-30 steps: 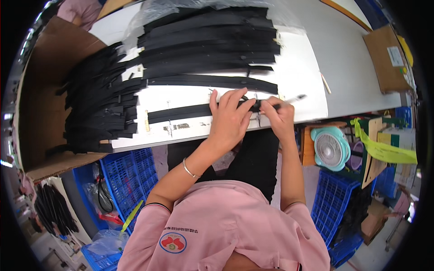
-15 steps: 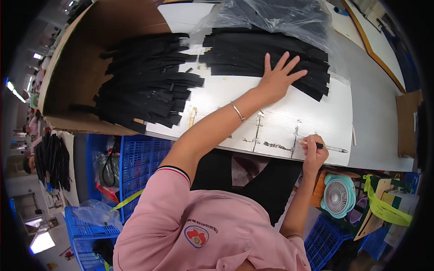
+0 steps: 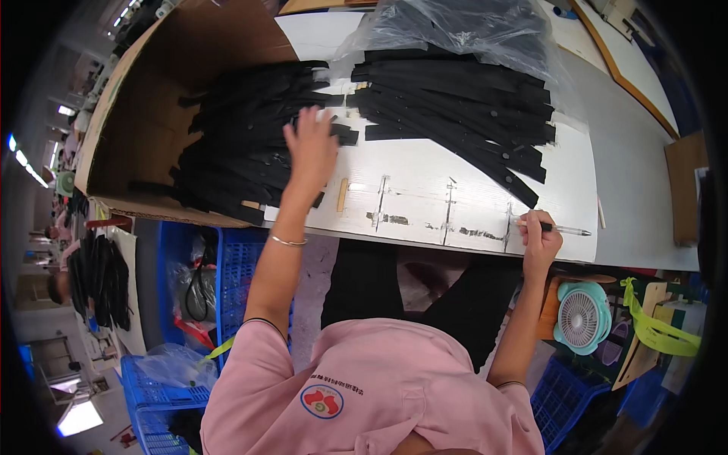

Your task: Marking black zippers using a white template and a pen.

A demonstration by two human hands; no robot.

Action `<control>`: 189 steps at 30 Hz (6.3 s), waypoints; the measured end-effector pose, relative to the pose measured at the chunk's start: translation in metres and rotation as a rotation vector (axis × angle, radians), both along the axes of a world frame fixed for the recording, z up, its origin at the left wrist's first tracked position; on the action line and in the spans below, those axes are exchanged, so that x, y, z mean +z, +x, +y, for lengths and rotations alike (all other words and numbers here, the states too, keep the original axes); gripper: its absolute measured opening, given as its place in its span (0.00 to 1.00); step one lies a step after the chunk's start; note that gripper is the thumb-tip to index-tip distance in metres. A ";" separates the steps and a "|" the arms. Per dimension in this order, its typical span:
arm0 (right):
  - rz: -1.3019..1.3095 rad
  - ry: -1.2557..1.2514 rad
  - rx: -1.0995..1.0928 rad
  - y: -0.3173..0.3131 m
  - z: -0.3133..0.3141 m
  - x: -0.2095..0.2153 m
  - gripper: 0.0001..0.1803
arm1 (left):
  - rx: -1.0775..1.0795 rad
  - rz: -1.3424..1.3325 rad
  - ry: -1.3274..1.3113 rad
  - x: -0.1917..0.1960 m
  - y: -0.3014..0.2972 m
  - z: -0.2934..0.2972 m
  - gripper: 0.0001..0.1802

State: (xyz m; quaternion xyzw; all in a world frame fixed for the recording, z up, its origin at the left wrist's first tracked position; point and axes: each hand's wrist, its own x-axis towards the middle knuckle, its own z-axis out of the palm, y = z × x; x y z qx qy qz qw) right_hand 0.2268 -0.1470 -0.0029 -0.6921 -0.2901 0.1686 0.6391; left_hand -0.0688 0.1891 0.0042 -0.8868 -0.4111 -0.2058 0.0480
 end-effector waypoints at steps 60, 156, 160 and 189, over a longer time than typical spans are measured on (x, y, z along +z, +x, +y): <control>-1.157 -0.353 -0.243 -0.051 -0.015 -0.011 0.20 | -0.701 -0.029 -0.941 0.040 0.178 -0.180 0.16; -0.045 -0.078 0.122 -0.102 0.090 0.039 0.12 | -0.161 -0.226 -0.398 -0.013 -0.031 -0.174 0.48; -0.105 -0.190 0.047 -0.085 0.082 0.030 0.12 | -0.169 -0.218 -0.381 -0.013 -0.030 -0.173 0.48; -0.318 -0.133 0.182 -0.078 0.078 0.010 0.11 | -0.350 -0.576 -0.379 0.000 0.070 -0.177 0.06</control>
